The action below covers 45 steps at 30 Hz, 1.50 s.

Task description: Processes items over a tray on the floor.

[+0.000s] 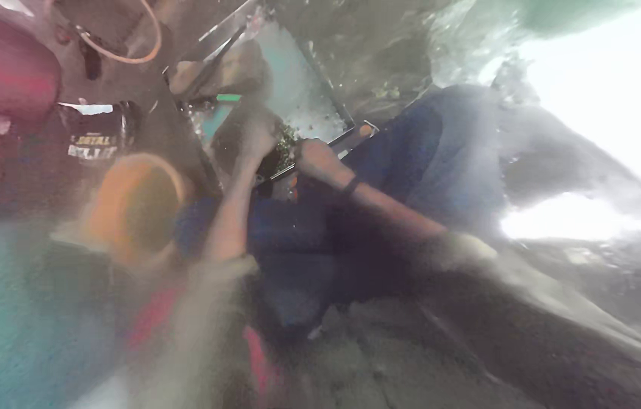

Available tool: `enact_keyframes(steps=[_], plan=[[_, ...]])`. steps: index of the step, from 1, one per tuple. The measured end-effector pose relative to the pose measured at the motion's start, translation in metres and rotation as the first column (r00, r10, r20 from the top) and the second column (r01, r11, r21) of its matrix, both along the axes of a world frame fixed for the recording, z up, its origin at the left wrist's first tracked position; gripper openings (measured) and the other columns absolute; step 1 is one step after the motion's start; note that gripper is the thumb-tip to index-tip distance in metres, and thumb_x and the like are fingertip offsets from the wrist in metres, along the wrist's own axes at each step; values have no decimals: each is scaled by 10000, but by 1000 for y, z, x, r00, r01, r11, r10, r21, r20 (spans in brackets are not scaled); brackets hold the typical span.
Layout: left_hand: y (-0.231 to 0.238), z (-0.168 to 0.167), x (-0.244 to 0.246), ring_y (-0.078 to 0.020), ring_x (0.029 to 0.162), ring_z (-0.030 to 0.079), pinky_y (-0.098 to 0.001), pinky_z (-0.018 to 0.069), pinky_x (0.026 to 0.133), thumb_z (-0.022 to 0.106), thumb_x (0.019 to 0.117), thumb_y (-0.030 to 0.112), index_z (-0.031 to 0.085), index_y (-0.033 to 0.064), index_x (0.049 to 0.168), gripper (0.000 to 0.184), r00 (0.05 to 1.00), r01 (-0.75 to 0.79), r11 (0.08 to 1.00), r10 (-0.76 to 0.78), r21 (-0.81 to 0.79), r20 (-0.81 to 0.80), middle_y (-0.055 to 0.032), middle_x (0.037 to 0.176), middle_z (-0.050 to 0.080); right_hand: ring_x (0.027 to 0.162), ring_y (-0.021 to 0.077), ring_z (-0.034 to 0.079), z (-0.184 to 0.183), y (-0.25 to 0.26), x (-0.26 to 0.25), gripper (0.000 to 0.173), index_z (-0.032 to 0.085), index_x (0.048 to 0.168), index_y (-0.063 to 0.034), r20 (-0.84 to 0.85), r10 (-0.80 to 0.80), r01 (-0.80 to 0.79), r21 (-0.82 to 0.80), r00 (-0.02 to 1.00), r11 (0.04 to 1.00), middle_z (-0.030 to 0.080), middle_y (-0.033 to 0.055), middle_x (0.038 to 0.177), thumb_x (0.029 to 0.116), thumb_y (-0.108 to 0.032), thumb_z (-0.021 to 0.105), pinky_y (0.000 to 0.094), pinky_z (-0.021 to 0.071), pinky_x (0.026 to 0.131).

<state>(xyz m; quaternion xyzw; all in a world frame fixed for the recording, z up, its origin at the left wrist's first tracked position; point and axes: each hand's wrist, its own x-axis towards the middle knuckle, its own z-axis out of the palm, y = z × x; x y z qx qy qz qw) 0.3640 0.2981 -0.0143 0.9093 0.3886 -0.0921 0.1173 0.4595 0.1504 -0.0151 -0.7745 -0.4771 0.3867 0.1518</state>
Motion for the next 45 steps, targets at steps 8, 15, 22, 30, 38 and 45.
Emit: enact_keyframes(steps=[8,15,22,30,38,45], plan=[[7,29,-19,-352,1094,698,-611,530,986,660,976,172,760,67,1120,205,998,53,968,-44,-245,40,-176,1125,740,992,411,705,-2,0,8,274,683,1059,-27,-30,-69,72,80,997,994,711,216,1024,993,-275,589,651,552,803],[43,55,-74,-456,1221,636,-664,487,1032,645,960,219,709,2,1214,340,845,-534,838,533,111,36,-282,1265,674,1015,420,691,5,2,13,248,682,1061,-22,-71,-131,136,62,989,989,701,231,1041,970,-243,614,656,539,818],[37,27,-53,-448,1198,646,-666,513,985,749,880,416,605,-52,1321,659,781,-620,781,624,81,-40,-282,1275,660,1008,393,699,4,0,9,233,689,1099,-56,-82,-123,129,78,989,989,710,198,1045,971,-227,595,642,548,809],[34,30,-50,-451,1182,650,-672,505,985,654,964,275,684,-28,1211,392,825,-560,827,562,42,-62,-279,1235,676,956,393,704,1,0,9,243,680,1007,-42,-56,-100,106,114,993,988,706,195,975,1002,-252,557,632,547,770],[49,47,-83,-492,1231,613,-712,461,1024,637,995,290,661,-53,1257,432,785,-614,789,611,-3,-102,-324,1291,643,982,386,698,3,-2,10,275,679,1060,-46,-65,-113,121,129,991,984,701,192,994,1041,-254,500,614,546,800],[54,40,-83,-432,1256,627,-647,483,1053,631,973,155,727,119,1263,307,846,-532,837,531,128,45,-231,1314,675,966,391,695,6,-1,8,269,675,1039,-43,-61,-97,104,125,993,987,697,196,974,1043,-240,493,610,538,780]])
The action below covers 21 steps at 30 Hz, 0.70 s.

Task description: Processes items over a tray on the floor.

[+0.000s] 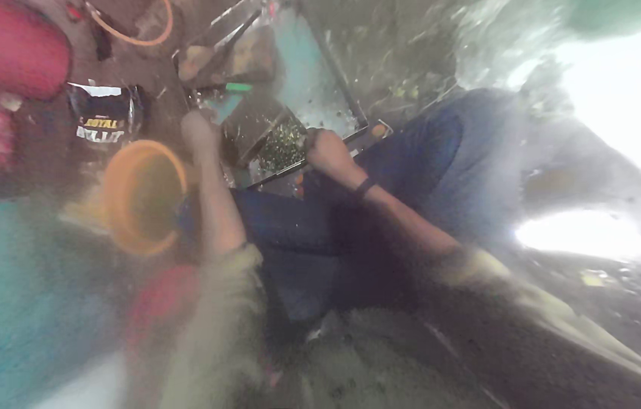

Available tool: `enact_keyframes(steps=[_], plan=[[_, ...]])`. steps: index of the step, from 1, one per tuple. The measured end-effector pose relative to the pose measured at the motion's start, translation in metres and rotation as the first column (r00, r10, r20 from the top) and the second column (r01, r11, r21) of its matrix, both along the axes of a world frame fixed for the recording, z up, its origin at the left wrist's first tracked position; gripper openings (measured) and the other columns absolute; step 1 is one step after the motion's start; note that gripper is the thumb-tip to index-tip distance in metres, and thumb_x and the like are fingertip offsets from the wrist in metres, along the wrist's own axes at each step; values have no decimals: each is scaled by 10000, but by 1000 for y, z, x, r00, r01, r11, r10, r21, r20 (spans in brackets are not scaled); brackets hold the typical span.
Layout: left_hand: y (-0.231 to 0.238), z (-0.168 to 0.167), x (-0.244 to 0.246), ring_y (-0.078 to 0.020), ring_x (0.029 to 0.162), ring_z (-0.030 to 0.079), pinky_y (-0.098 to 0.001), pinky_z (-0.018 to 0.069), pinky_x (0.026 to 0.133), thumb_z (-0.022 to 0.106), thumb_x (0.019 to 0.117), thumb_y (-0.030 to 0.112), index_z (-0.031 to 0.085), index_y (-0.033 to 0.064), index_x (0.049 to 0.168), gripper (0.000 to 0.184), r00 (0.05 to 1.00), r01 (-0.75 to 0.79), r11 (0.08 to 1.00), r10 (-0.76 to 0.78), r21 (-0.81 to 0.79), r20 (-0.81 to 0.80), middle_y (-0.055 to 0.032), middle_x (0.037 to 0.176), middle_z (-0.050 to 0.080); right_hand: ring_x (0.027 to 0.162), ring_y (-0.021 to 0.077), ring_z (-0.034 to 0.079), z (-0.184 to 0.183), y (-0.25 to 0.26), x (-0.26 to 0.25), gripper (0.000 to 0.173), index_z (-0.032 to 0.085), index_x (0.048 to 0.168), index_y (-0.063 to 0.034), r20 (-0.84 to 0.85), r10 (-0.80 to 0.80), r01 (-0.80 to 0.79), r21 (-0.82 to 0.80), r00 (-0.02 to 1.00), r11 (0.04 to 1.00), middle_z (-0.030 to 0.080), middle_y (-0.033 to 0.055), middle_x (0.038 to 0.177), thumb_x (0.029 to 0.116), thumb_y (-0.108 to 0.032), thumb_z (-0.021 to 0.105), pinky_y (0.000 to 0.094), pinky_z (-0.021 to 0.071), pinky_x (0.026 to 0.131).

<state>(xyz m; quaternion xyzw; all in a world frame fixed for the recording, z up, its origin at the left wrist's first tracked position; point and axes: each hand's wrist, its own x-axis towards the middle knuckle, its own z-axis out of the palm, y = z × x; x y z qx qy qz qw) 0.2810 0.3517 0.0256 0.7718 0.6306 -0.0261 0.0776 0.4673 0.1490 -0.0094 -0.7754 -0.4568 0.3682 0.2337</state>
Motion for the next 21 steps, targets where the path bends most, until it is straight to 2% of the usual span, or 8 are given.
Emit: enact_keyframes(steps=[2,5,9,11,14,18,21], plan=[[5,-9,0,-439,1276,609,-662,477,1058,654,948,133,731,146,1251,313,999,51,998,-50,-24,17,-222,1344,658,954,385,696,0,-1,0,265,675,1014,-39,5,4,-4,10,1000,1000,695,194,962,1036,-236,499,605,540,774],[6,-17,4,-461,1253,617,-685,477,1036,641,966,146,736,121,1230,281,999,37,996,-36,-82,13,-245,1317,666,963,378,694,-2,0,0,271,674,1020,-45,7,0,0,0,1000,1000,693,186,968,1041,-250,499,598,540,782],[5,-24,7,-405,1206,656,-644,515,1005,643,953,149,762,140,1147,229,1000,2,999,-2,-49,-10,-191,1272,700,995,377,699,-9,3,-1,307,685,1068,-47,13,4,-4,-1,1000,1000,704,186,1001,1061,-285,491,600,550,819],[4,-25,8,-398,1195,664,-644,523,987,647,957,179,762,148,1156,232,999,-38,999,38,-37,-20,-186,1266,705,983,375,700,-8,3,-1,316,682,1057,-47,15,11,-11,1,1000,1000,703,183,989,1064,-291,482,600,549,811],[2,-25,9,-407,1225,646,-638,509,1016,641,973,201,749,118,1195,260,997,-75,997,75,-22,-7,-202,1290,692,979,380,699,-8,2,0,321,683,1040,-46,8,7,-7,11,1000,1000,703,187,980,1064,-292,479,603,547,811],[-7,-20,15,-388,1172,678,-622,530,991,710,929,218,742,79,1160,272,992,-124,992,124,-22,19,-202,1232,712,994,382,700,-5,2,1,310,686,1083,-49,-14,1,-1,-3,1000,1000,707,190,1002,1063,-280,480,610,547,815],[-7,-23,23,-394,1195,668,-616,528,1006,692,947,250,732,47,1173,306,993,-116,993,115,-18,-30,-218,1250,702,991,376,697,-1,1,0,276,680,1062,-51,-24,-12,12,-23,1000,1000,702,185,997,1047,-267,508,602,545,805]])
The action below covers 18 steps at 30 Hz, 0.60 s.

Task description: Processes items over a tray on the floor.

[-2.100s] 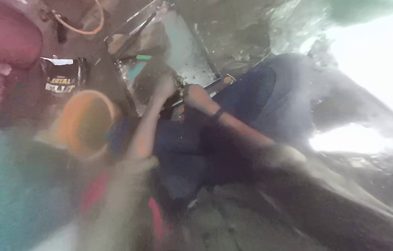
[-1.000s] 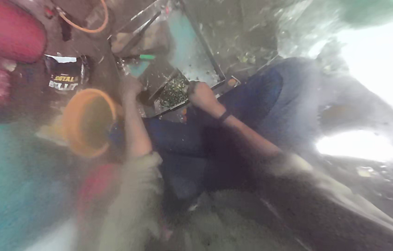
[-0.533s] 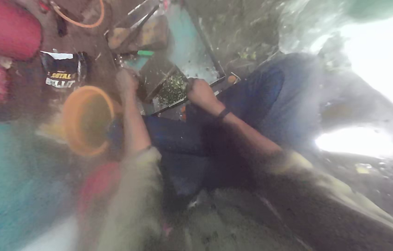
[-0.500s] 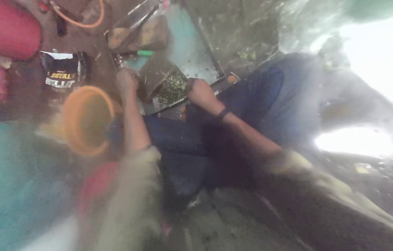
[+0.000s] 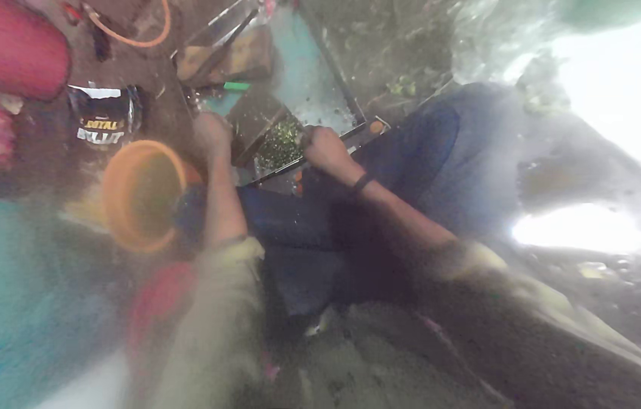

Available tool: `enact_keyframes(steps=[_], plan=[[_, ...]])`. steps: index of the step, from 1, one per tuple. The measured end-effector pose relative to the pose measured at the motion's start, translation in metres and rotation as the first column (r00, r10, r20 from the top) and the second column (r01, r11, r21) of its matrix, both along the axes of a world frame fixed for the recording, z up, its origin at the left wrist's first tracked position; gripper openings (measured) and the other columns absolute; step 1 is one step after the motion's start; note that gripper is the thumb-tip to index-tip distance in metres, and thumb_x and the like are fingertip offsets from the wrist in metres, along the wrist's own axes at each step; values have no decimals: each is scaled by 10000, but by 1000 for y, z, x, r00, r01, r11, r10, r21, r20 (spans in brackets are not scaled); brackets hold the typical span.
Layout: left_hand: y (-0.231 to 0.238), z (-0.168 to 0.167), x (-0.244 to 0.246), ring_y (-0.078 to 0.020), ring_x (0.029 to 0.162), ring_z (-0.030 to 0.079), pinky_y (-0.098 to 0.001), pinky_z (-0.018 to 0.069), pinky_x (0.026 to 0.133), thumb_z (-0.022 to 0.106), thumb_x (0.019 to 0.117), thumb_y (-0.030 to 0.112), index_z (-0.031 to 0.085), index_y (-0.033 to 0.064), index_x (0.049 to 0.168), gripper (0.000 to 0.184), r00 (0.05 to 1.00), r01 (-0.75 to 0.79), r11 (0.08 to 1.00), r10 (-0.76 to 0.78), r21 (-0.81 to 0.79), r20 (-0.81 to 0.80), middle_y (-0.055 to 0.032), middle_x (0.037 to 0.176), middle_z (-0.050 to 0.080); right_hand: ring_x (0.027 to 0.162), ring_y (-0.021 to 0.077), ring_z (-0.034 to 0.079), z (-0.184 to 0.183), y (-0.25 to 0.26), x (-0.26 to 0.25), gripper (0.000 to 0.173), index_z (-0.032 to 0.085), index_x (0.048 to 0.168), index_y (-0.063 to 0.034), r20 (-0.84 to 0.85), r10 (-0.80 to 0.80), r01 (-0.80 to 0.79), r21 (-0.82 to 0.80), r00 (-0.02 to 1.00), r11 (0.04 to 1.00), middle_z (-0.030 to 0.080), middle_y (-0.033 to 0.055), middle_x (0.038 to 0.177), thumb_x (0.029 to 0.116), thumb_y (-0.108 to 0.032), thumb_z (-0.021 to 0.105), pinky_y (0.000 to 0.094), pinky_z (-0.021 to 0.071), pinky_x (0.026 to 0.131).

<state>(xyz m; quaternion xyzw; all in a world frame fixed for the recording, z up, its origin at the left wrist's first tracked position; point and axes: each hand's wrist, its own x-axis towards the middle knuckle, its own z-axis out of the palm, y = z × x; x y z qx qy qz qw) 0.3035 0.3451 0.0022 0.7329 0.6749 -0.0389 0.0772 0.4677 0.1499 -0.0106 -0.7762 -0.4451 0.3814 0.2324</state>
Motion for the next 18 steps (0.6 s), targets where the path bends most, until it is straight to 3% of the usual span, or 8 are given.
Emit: enact_keyframes(steps=[5,9,15,18], plan=[[2,-10,2,-367,1204,667,-587,515,1044,647,973,266,752,57,1152,294,994,29,999,-32,38,104,-197,1246,710,979,367,700,-7,2,-2,298,688,1046,-58,32,18,-20,34,999,999,706,176,985,1043,-293,506,598,548,800],[-1,-8,4,-369,1197,671,-596,503,1053,607,1004,276,752,60,1174,311,981,60,998,-54,-24,189,-195,1237,718,975,368,698,-5,1,-1,280,685,1036,-55,26,6,-7,21,1000,1000,701,179,974,1035,-282,521,598,546,797],[-7,-5,7,-414,1173,665,-627,506,1027,719,911,213,751,10,1104,282,991,113,994,-111,-14,69,-241,1188,712,968,371,700,-5,1,-2,265,689,1042,-53,26,10,-11,30,1000,999,704,178,976,1021,-268,535,600,545,793],[-12,-3,13,-430,1238,632,-625,478,1072,676,962,254,718,6,1194,342,986,168,986,-168,-8,12,-260,1265,680,983,372,697,-1,0,-3,268,683,1054,-51,11,10,-11,37,1000,999,702,181,994,1030,-258,516,598,543,801]])
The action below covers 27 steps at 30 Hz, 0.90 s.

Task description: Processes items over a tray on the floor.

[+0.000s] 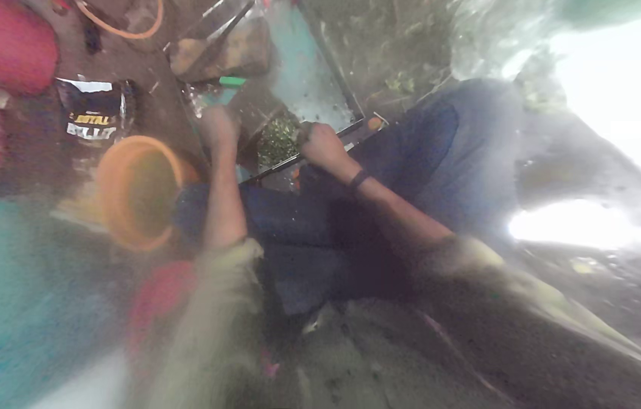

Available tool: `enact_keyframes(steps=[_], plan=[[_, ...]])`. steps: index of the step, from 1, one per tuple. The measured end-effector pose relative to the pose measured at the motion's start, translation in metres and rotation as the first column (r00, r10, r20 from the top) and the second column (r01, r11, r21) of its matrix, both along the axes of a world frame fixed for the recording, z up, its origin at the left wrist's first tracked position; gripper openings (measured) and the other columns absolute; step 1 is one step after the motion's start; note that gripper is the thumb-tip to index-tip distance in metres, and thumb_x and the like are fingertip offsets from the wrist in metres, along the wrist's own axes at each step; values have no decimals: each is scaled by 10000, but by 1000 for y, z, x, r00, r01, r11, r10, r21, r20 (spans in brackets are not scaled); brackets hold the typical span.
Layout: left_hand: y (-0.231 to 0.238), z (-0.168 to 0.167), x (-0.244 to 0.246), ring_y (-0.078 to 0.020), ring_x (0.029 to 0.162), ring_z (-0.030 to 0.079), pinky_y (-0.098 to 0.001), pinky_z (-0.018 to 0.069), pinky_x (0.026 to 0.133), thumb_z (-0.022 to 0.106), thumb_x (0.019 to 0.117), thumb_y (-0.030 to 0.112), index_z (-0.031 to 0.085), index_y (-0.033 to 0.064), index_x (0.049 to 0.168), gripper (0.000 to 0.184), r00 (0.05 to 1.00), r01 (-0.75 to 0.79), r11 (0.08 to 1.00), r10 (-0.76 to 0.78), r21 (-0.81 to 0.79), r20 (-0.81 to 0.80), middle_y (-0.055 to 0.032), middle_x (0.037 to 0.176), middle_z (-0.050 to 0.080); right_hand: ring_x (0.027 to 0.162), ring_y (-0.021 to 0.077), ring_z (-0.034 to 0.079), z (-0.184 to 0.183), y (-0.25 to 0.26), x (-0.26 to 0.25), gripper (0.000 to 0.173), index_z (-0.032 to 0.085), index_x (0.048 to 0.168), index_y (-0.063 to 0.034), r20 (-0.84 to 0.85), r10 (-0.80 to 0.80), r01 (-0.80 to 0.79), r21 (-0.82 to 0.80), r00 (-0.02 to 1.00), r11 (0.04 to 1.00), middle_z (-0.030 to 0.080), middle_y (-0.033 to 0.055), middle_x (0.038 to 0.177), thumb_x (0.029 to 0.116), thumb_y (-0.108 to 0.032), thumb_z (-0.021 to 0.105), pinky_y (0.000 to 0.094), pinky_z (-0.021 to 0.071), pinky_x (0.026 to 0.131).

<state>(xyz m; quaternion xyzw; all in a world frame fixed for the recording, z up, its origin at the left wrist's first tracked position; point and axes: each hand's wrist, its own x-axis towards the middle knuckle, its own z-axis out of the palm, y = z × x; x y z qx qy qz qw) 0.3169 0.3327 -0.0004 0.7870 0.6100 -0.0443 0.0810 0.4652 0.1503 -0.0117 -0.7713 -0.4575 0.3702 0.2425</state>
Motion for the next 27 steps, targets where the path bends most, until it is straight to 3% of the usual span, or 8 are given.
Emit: enact_keyframes(steps=[2,5,9,15,19,23,27], plan=[[-1,-5,4,-439,1248,624,-618,474,1085,665,975,249,717,3,1200,338,997,82,997,-82,-2,7,-267,1273,673,1016,375,692,2,-1,-1,270,688,1092,-49,-7,11,-11,-13,1000,1000,705,185,1033,1028,-244,512,603,537,822],[-1,-9,10,-389,1202,664,-590,502,1069,675,972,217,774,79,1126,230,978,208,978,-207,-31,21,-206,1212,719,992,379,691,1,-1,-1,233,666,1027,-49,8,29,-28,-40,1000,999,693,186,1006,1013,-236,529,609,539,785],[0,-8,8,-388,1183,673,-619,507,1048,685,937,165,787,111,1102,201,967,253,965,-249,-66,61,-181,1193,734,990,390,695,-7,1,-2,243,689,1042,-55,9,44,-43,-79,999,996,706,192,1014,1000,-257,561,629,538,791],[6,-7,4,-403,1239,639,-627,492,1056,681,936,205,753,90,1178,277,995,97,994,-97,-40,7,-203,1272,697,1013,421,703,3,5,-14,263,691,1095,-63,147,120,-87,-213,982,973,712,213,1065,963,-273,602,654,548,764],[5,-6,7,-385,1260,630,-615,488,1071,680,935,224,753,106,1170,273,998,58,998,-58,-24,14,-194,1302,684,1010,423,698,6,11,-22,324,679,1015,-6,252,194,-146,-199,948,969,699,232,1048,994,-306,560,630,543,751],[9,-6,6,-399,1242,637,-639,494,1043,680,944,220,772,150,1154,239,995,100,995,-100,-5,1,-191,1298,689,1036,429,696,10,45,-19,298,651,1204,-40,350,240,-184,-185,906,965,704,220,1100,996,-241,581,625,558,787],[9,-1,2,-414,1271,615,-635,482,1058,691,923,203,745,97,1184,287,996,74,997,-73,-10,47,-216,1326,666,1141,436,662,27,81,-9,336,680,1251,-52,364,337,-275,-212,868,938,690,231,1211,1000,-270,630,652,523,908]])
